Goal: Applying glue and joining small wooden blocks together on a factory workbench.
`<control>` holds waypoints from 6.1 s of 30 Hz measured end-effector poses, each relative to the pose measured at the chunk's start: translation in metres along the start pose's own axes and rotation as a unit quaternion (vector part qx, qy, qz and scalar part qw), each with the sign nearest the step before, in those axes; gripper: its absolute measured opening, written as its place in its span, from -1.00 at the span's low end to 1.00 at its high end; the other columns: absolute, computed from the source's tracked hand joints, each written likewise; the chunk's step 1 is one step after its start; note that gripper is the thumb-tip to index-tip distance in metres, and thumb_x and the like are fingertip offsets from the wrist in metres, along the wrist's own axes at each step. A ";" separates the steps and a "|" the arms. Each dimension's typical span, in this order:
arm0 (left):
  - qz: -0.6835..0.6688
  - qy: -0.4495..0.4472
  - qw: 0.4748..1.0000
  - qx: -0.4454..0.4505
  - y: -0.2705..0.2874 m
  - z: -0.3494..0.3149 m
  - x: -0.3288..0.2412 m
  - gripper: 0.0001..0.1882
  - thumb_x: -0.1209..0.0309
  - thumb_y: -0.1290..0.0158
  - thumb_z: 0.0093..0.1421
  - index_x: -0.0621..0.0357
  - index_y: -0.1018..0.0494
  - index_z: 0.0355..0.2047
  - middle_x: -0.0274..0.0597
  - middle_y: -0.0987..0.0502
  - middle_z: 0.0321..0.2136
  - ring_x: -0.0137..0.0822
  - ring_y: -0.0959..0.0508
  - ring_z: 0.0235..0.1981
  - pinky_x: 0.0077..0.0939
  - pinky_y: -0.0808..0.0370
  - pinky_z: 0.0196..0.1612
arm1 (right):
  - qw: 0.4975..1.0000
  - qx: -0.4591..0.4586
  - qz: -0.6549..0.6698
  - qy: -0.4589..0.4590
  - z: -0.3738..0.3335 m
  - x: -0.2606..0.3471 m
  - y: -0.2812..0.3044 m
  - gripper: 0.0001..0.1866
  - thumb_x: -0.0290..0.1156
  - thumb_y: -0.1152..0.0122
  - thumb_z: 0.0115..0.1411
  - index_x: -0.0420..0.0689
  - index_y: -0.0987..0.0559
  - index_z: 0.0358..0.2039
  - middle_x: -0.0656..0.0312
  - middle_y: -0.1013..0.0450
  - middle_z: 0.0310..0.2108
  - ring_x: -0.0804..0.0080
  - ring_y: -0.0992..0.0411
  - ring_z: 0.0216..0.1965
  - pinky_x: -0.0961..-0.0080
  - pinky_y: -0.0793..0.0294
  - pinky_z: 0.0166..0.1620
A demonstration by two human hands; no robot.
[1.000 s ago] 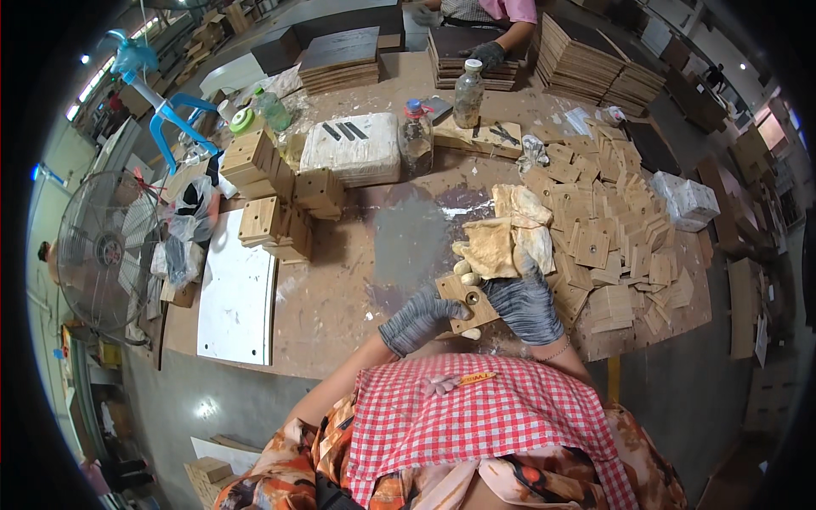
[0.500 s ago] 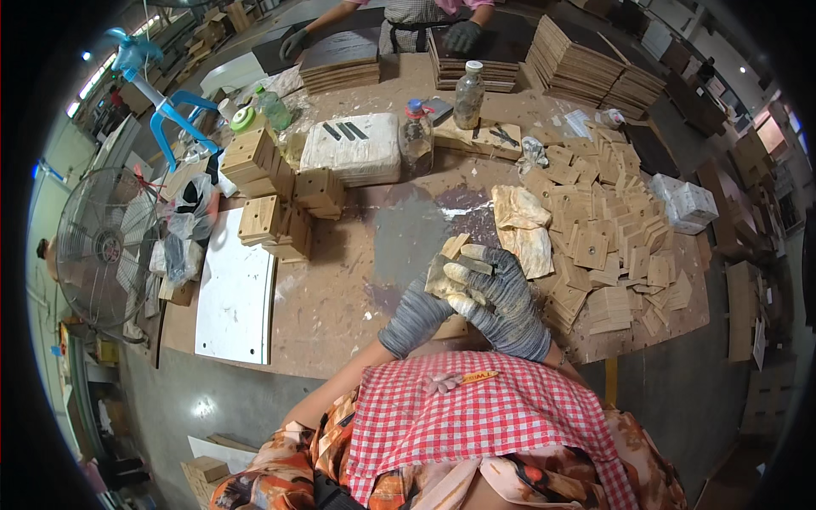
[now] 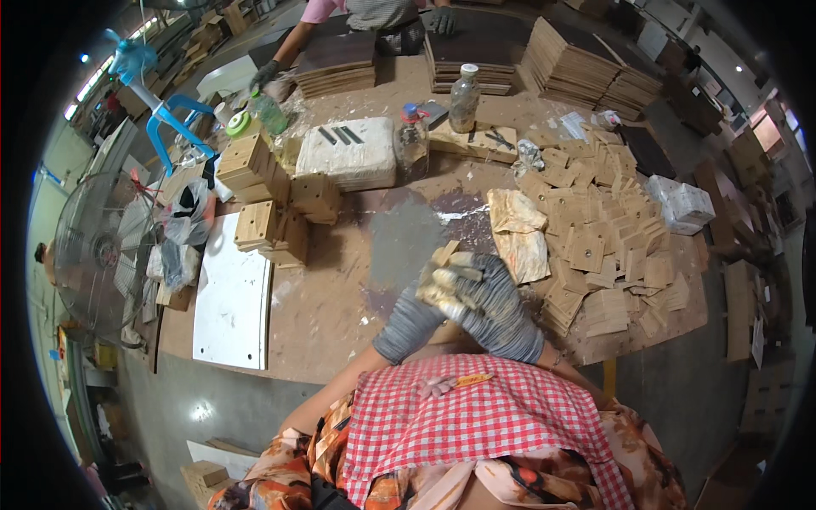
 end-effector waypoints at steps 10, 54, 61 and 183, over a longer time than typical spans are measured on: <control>0.325 0.029 0.942 -0.077 -0.017 -0.014 -0.037 -0.64 0.39 -0.14 0.15 0.24 -0.38 -0.07 -0.20 -0.53 -0.26 -0.42 -0.52 -0.28 -0.52 -0.50 -0.23 | 1.000 -0.014 0.006 0.000 -0.006 -0.025 -0.009 -0.63 -0.35 -0.22 0.11 -0.12 -0.55 -0.05 0.14 -0.43 -0.03 0.12 -0.33 0.01 0.22 -0.27 0.14; 0.139 0.142 0.977 -0.077 -0.025 -0.008 -0.075 -0.45 0.36 -0.22 0.02 0.28 -0.35 0.02 -0.17 -0.53 -0.18 -0.35 -0.54 -0.18 -0.48 -0.51 -0.10 | 0.978 -0.169 0.047 -0.112 0.003 -0.042 0.041 -0.64 -0.38 -0.21 0.15 -0.20 -0.52 -0.04 0.15 -0.31 -0.04 0.28 -0.31 0.05 0.40 -0.31 0.15; 0.224 0.129 0.964 -0.059 -0.033 -0.002 -0.071 -0.57 0.37 -0.21 0.08 0.27 -0.40 -0.06 -0.23 -0.55 -0.26 -0.40 -0.54 -0.23 -0.50 -0.52 -0.16 | 0.972 -0.019 -0.214 0.096 0.007 -0.027 0.014 -0.61 -0.26 -0.17 0.16 -0.09 -0.48 0.00 0.15 -0.36 -0.06 0.22 -0.34 0.00 0.29 -0.29 0.12; 0.016 0.058 0.972 -0.227 -0.005 -0.010 -0.064 -0.69 0.32 -0.17 0.12 0.24 -0.49 -0.19 -0.34 -0.53 -0.44 -0.52 -0.49 -0.52 -0.65 -0.47 -0.46 | 0.991 -0.047 -0.123 0.032 -0.023 -0.017 0.007 -0.62 -0.46 -0.23 0.12 -0.06 -0.52 0.00 0.03 -0.29 0.10 0.16 -0.32 0.06 0.33 -0.39 0.06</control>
Point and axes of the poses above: each hand's wrist, its own z-axis towards the middle knuckle, its own y-axis out of the back of the hand, x = y × z, the point moved 2 cm from there along z, towards the middle knuckle
